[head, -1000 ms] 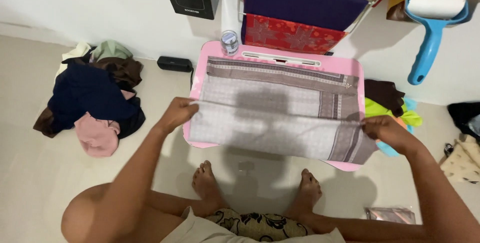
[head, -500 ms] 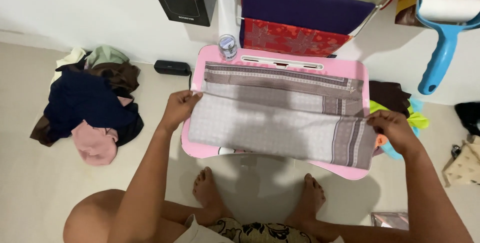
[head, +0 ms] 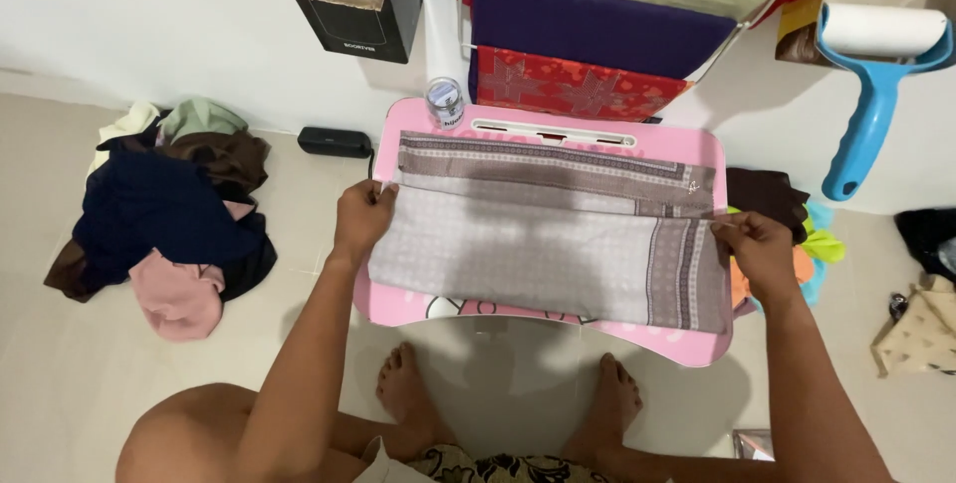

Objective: The person aligns and folds a grey cloth on a small pink table and then cleans it using a lint roller.

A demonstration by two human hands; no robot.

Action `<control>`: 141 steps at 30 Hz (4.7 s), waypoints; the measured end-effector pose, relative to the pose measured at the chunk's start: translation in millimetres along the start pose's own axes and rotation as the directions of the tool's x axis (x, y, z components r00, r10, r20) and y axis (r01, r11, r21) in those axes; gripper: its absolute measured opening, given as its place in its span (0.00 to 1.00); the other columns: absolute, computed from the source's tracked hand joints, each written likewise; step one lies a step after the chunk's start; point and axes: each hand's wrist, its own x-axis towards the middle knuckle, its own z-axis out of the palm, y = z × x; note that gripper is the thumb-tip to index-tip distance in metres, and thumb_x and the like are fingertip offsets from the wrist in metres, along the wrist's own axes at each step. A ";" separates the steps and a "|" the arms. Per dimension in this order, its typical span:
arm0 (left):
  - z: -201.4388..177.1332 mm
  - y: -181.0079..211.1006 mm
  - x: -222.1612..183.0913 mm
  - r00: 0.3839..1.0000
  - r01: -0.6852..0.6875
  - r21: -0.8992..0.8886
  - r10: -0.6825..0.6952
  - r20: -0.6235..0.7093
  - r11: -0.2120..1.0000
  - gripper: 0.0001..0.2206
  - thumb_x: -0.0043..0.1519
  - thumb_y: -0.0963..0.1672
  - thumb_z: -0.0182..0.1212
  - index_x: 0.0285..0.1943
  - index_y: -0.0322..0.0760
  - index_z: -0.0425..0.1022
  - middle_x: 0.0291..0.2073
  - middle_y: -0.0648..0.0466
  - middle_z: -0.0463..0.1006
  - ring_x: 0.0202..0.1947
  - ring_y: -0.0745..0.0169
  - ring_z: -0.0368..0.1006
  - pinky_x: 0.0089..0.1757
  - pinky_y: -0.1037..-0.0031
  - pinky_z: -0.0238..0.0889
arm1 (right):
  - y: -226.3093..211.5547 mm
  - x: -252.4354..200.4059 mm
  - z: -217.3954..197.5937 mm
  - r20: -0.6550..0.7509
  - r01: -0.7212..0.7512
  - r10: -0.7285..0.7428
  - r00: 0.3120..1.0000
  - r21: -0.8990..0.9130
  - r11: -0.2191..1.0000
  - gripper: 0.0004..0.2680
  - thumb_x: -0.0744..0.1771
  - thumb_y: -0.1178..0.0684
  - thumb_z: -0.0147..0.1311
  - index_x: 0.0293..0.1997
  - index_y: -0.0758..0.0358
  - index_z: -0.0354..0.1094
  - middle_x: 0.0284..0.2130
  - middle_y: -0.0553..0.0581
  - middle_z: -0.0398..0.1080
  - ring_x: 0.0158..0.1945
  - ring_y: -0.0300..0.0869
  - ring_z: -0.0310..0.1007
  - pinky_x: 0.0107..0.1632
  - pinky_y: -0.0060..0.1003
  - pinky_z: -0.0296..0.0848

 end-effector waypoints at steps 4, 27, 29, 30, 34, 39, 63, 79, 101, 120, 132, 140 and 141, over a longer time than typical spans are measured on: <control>4.7 -1.5 4.0 1.000 0.004 0.120 -0.006 0.018 0.993 0.17 0.68 0.46 0.57 0.25 0.40 0.64 0.20 0.59 0.64 0.24 0.65 0.59 0.32 0.70 0.56 | 11.8 11.5 14.5 -0.024 0.008 -0.009 1.000 -0.014 1.000 0.03 0.66 0.61 0.57 0.40 0.61 0.75 0.38 0.50 0.75 0.42 0.34 0.72 0.46 0.28 0.72; 20.6 0.0 -9.2 0.979 -0.140 0.657 0.204 -0.020 0.740 0.15 0.75 0.49 0.44 0.52 0.37 0.73 0.33 0.44 0.82 0.35 0.43 0.82 0.39 0.55 0.73 | 17.3 -8.7 19.0 -0.149 0.219 -0.224 0.963 -0.048 0.975 0.16 0.67 0.62 0.61 0.62 0.71 0.65 0.29 0.57 0.68 0.32 0.43 0.68 0.36 0.36 0.66; 22.7 -9.8 -3.4 0.976 -0.144 0.679 0.218 -0.024 0.719 0.15 0.75 0.49 0.43 0.51 0.37 0.73 0.32 0.45 0.82 0.34 0.44 0.82 0.39 0.56 0.74 | 23.9 -6.4 22.2 -0.145 0.247 -0.255 0.956 -0.072 0.966 0.18 0.67 0.63 0.60 0.64 0.74 0.62 0.30 0.58 0.67 0.33 0.45 0.66 0.37 0.36 0.66; 25.1 -20.0 1.3 0.962 -0.166 0.711 0.272 -0.037 0.684 0.15 0.75 0.50 0.44 0.49 0.39 0.72 0.29 0.47 0.81 0.31 0.45 0.81 0.36 0.57 0.73 | 35.6 -1.3 24.5 -0.180 0.239 -0.273 0.945 -0.191 0.952 0.18 0.67 0.59 0.61 0.64 0.67 0.65 0.33 0.60 0.70 0.37 0.48 0.70 0.40 0.40 0.68; 29.0 -34.0 7.8 0.924 -0.197 0.778 0.378 -0.055 0.596 0.15 0.75 0.50 0.42 0.46 0.41 0.71 0.26 0.52 0.79 0.24 0.52 0.80 0.32 0.62 0.73 | 42.4 -1.5 33.8 -0.250 0.214 -0.308 0.918 -0.341 0.915 0.16 0.68 0.55 0.61 0.64 0.59 0.67 0.39 0.63 0.75 0.44 0.56 0.75 0.45 0.48 0.71; 30.6 -41.8 10.7 0.896 -0.197 0.779 0.431 -0.103 0.595 0.14 0.75 0.50 0.45 0.43 0.40 0.70 0.25 0.52 0.77 0.23 0.50 0.80 0.30 0.61 0.73 | 44.6 -5.1 37.4 -0.258 0.183 -0.284 0.923 -0.355 0.917 0.16 0.69 0.54 0.61 0.65 0.57 0.67 0.43 0.63 0.75 0.47 0.55 0.74 0.48 0.50 0.72; 97.3 5.9 -81.5 0.821 -0.569 0.598 0.432 0.373 0.564 0.29 0.73 0.55 0.38 0.80 0.42 0.53 0.79 0.48 0.51 0.79 0.48 0.41 0.72 0.47 0.25 | -57.5 -122.9 182.5 0.377 0.600 -0.477 0.794 -0.619 0.507 0.26 0.71 0.36 0.45 0.75 0.59 0.53 0.73 0.65 0.53 0.75 0.58 0.50 0.73 0.63 0.45; 53.8 -31.9 18.9 0.869 -0.478 0.799 0.329 0.370 0.365 0.29 0.63 0.48 0.53 0.76 0.42 0.60 0.71 0.49 0.64 0.75 0.49 0.52 0.70 0.41 0.31 | 29.9 8.0 89.8 0.357 0.551 -0.451 0.818 -0.713 0.434 0.22 0.65 0.41 0.51 0.69 0.49 0.65 0.64 0.54 0.66 0.70 0.53 0.63 0.72 0.60 0.55; 142.2 -7.2 -104.9 0.629 -0.743 0.540 0.689 0.359 0.396 0.27 0.68 0.49 0.47 0.76 0.30 0.59 0.75 0.40 0.58 0.74 0.42 0.53 0.69 0.49 0.42 | -15.7 -138.3 146.9 0.477 0.611 -0.383 0.791 -0.632 0.476 0.29 0.69 0.40 0.51 0.78 0.63 0.46 0.74 0.70 0.49 0.76 0.61 0.46 0.74 0.63 0.43; -2.0 -58.8 -98.8 0.953 0.051 0.375 0.068 -0.295 0.925 0.23 0.62 0.59 0.59 0.56 0.44 0.76 0.59 0.54 0.65 0.67 0.49 0.55 0.63 0.52 0.44 | -23.8 -149.4 109.8 0.293 0.490 -0.403 0.867 -0.646 0.585 0.31 0.71 0.31 0.37 0.78 0.66 0.45 0.75 0.72 0.45 0.78 0.65 0.40 0.75 0.66 0.36; -27.1 -44.4 -112.4 0.997 -0.027 0.279 0.046 -0.061 0.960 0.19 0.63 0.55 0.60 0.35 0.38 0.81 0.70 0.46 0.60 0.73 0.40 0.43 0.66 0.41 0.31 | -64.0 -159.2 294.9 0.462 0.790 -0.650 0.603 -0.460 0.406 0.25 0.73 0.36 0.40 0.77 0.61 0.51 0.75 0.62 0.49 0.77 0.57 0.45 0.74 0.62 0.40; -21.2 -70.7 -102.7 0.976 -0.128 0.296 0.174 -0.134 0.947 0.19 0.66 0.50 0.61 0.23 0.38 0.74 0.65 0.48 0.69 0.70 0.46 0.53 0.64 0.42 0.36 | -76.5 -164.4 294.8 0.548 0.736 -0.491 0.677 -0.515 0.439 0.27 0.72 0.32 0.34 0.78 0.59 0.44 0.77 0.60 0.44 0.78 0.54 0.41 0.76 0.59 0.31; -20.5 -72.8 -102.1 0.966 -0.159 0.329 0.216 -0.142 0.931 0.19 0.67 0.49 0.60 0.23 0.38 0.72 0.64 0.49 0.70 0.70 0.47 0.54 0.63 0.42 0.37 | -77.6 -164.4 294.4 0.555 0.737 -0.485 0.676 -0.509 0.445 0.28 0.72 0.32 0.34 0.79 0.59 0.44 0.77 0.60 0.44 0.79 0.54 0.40 0.76 0.59 0.31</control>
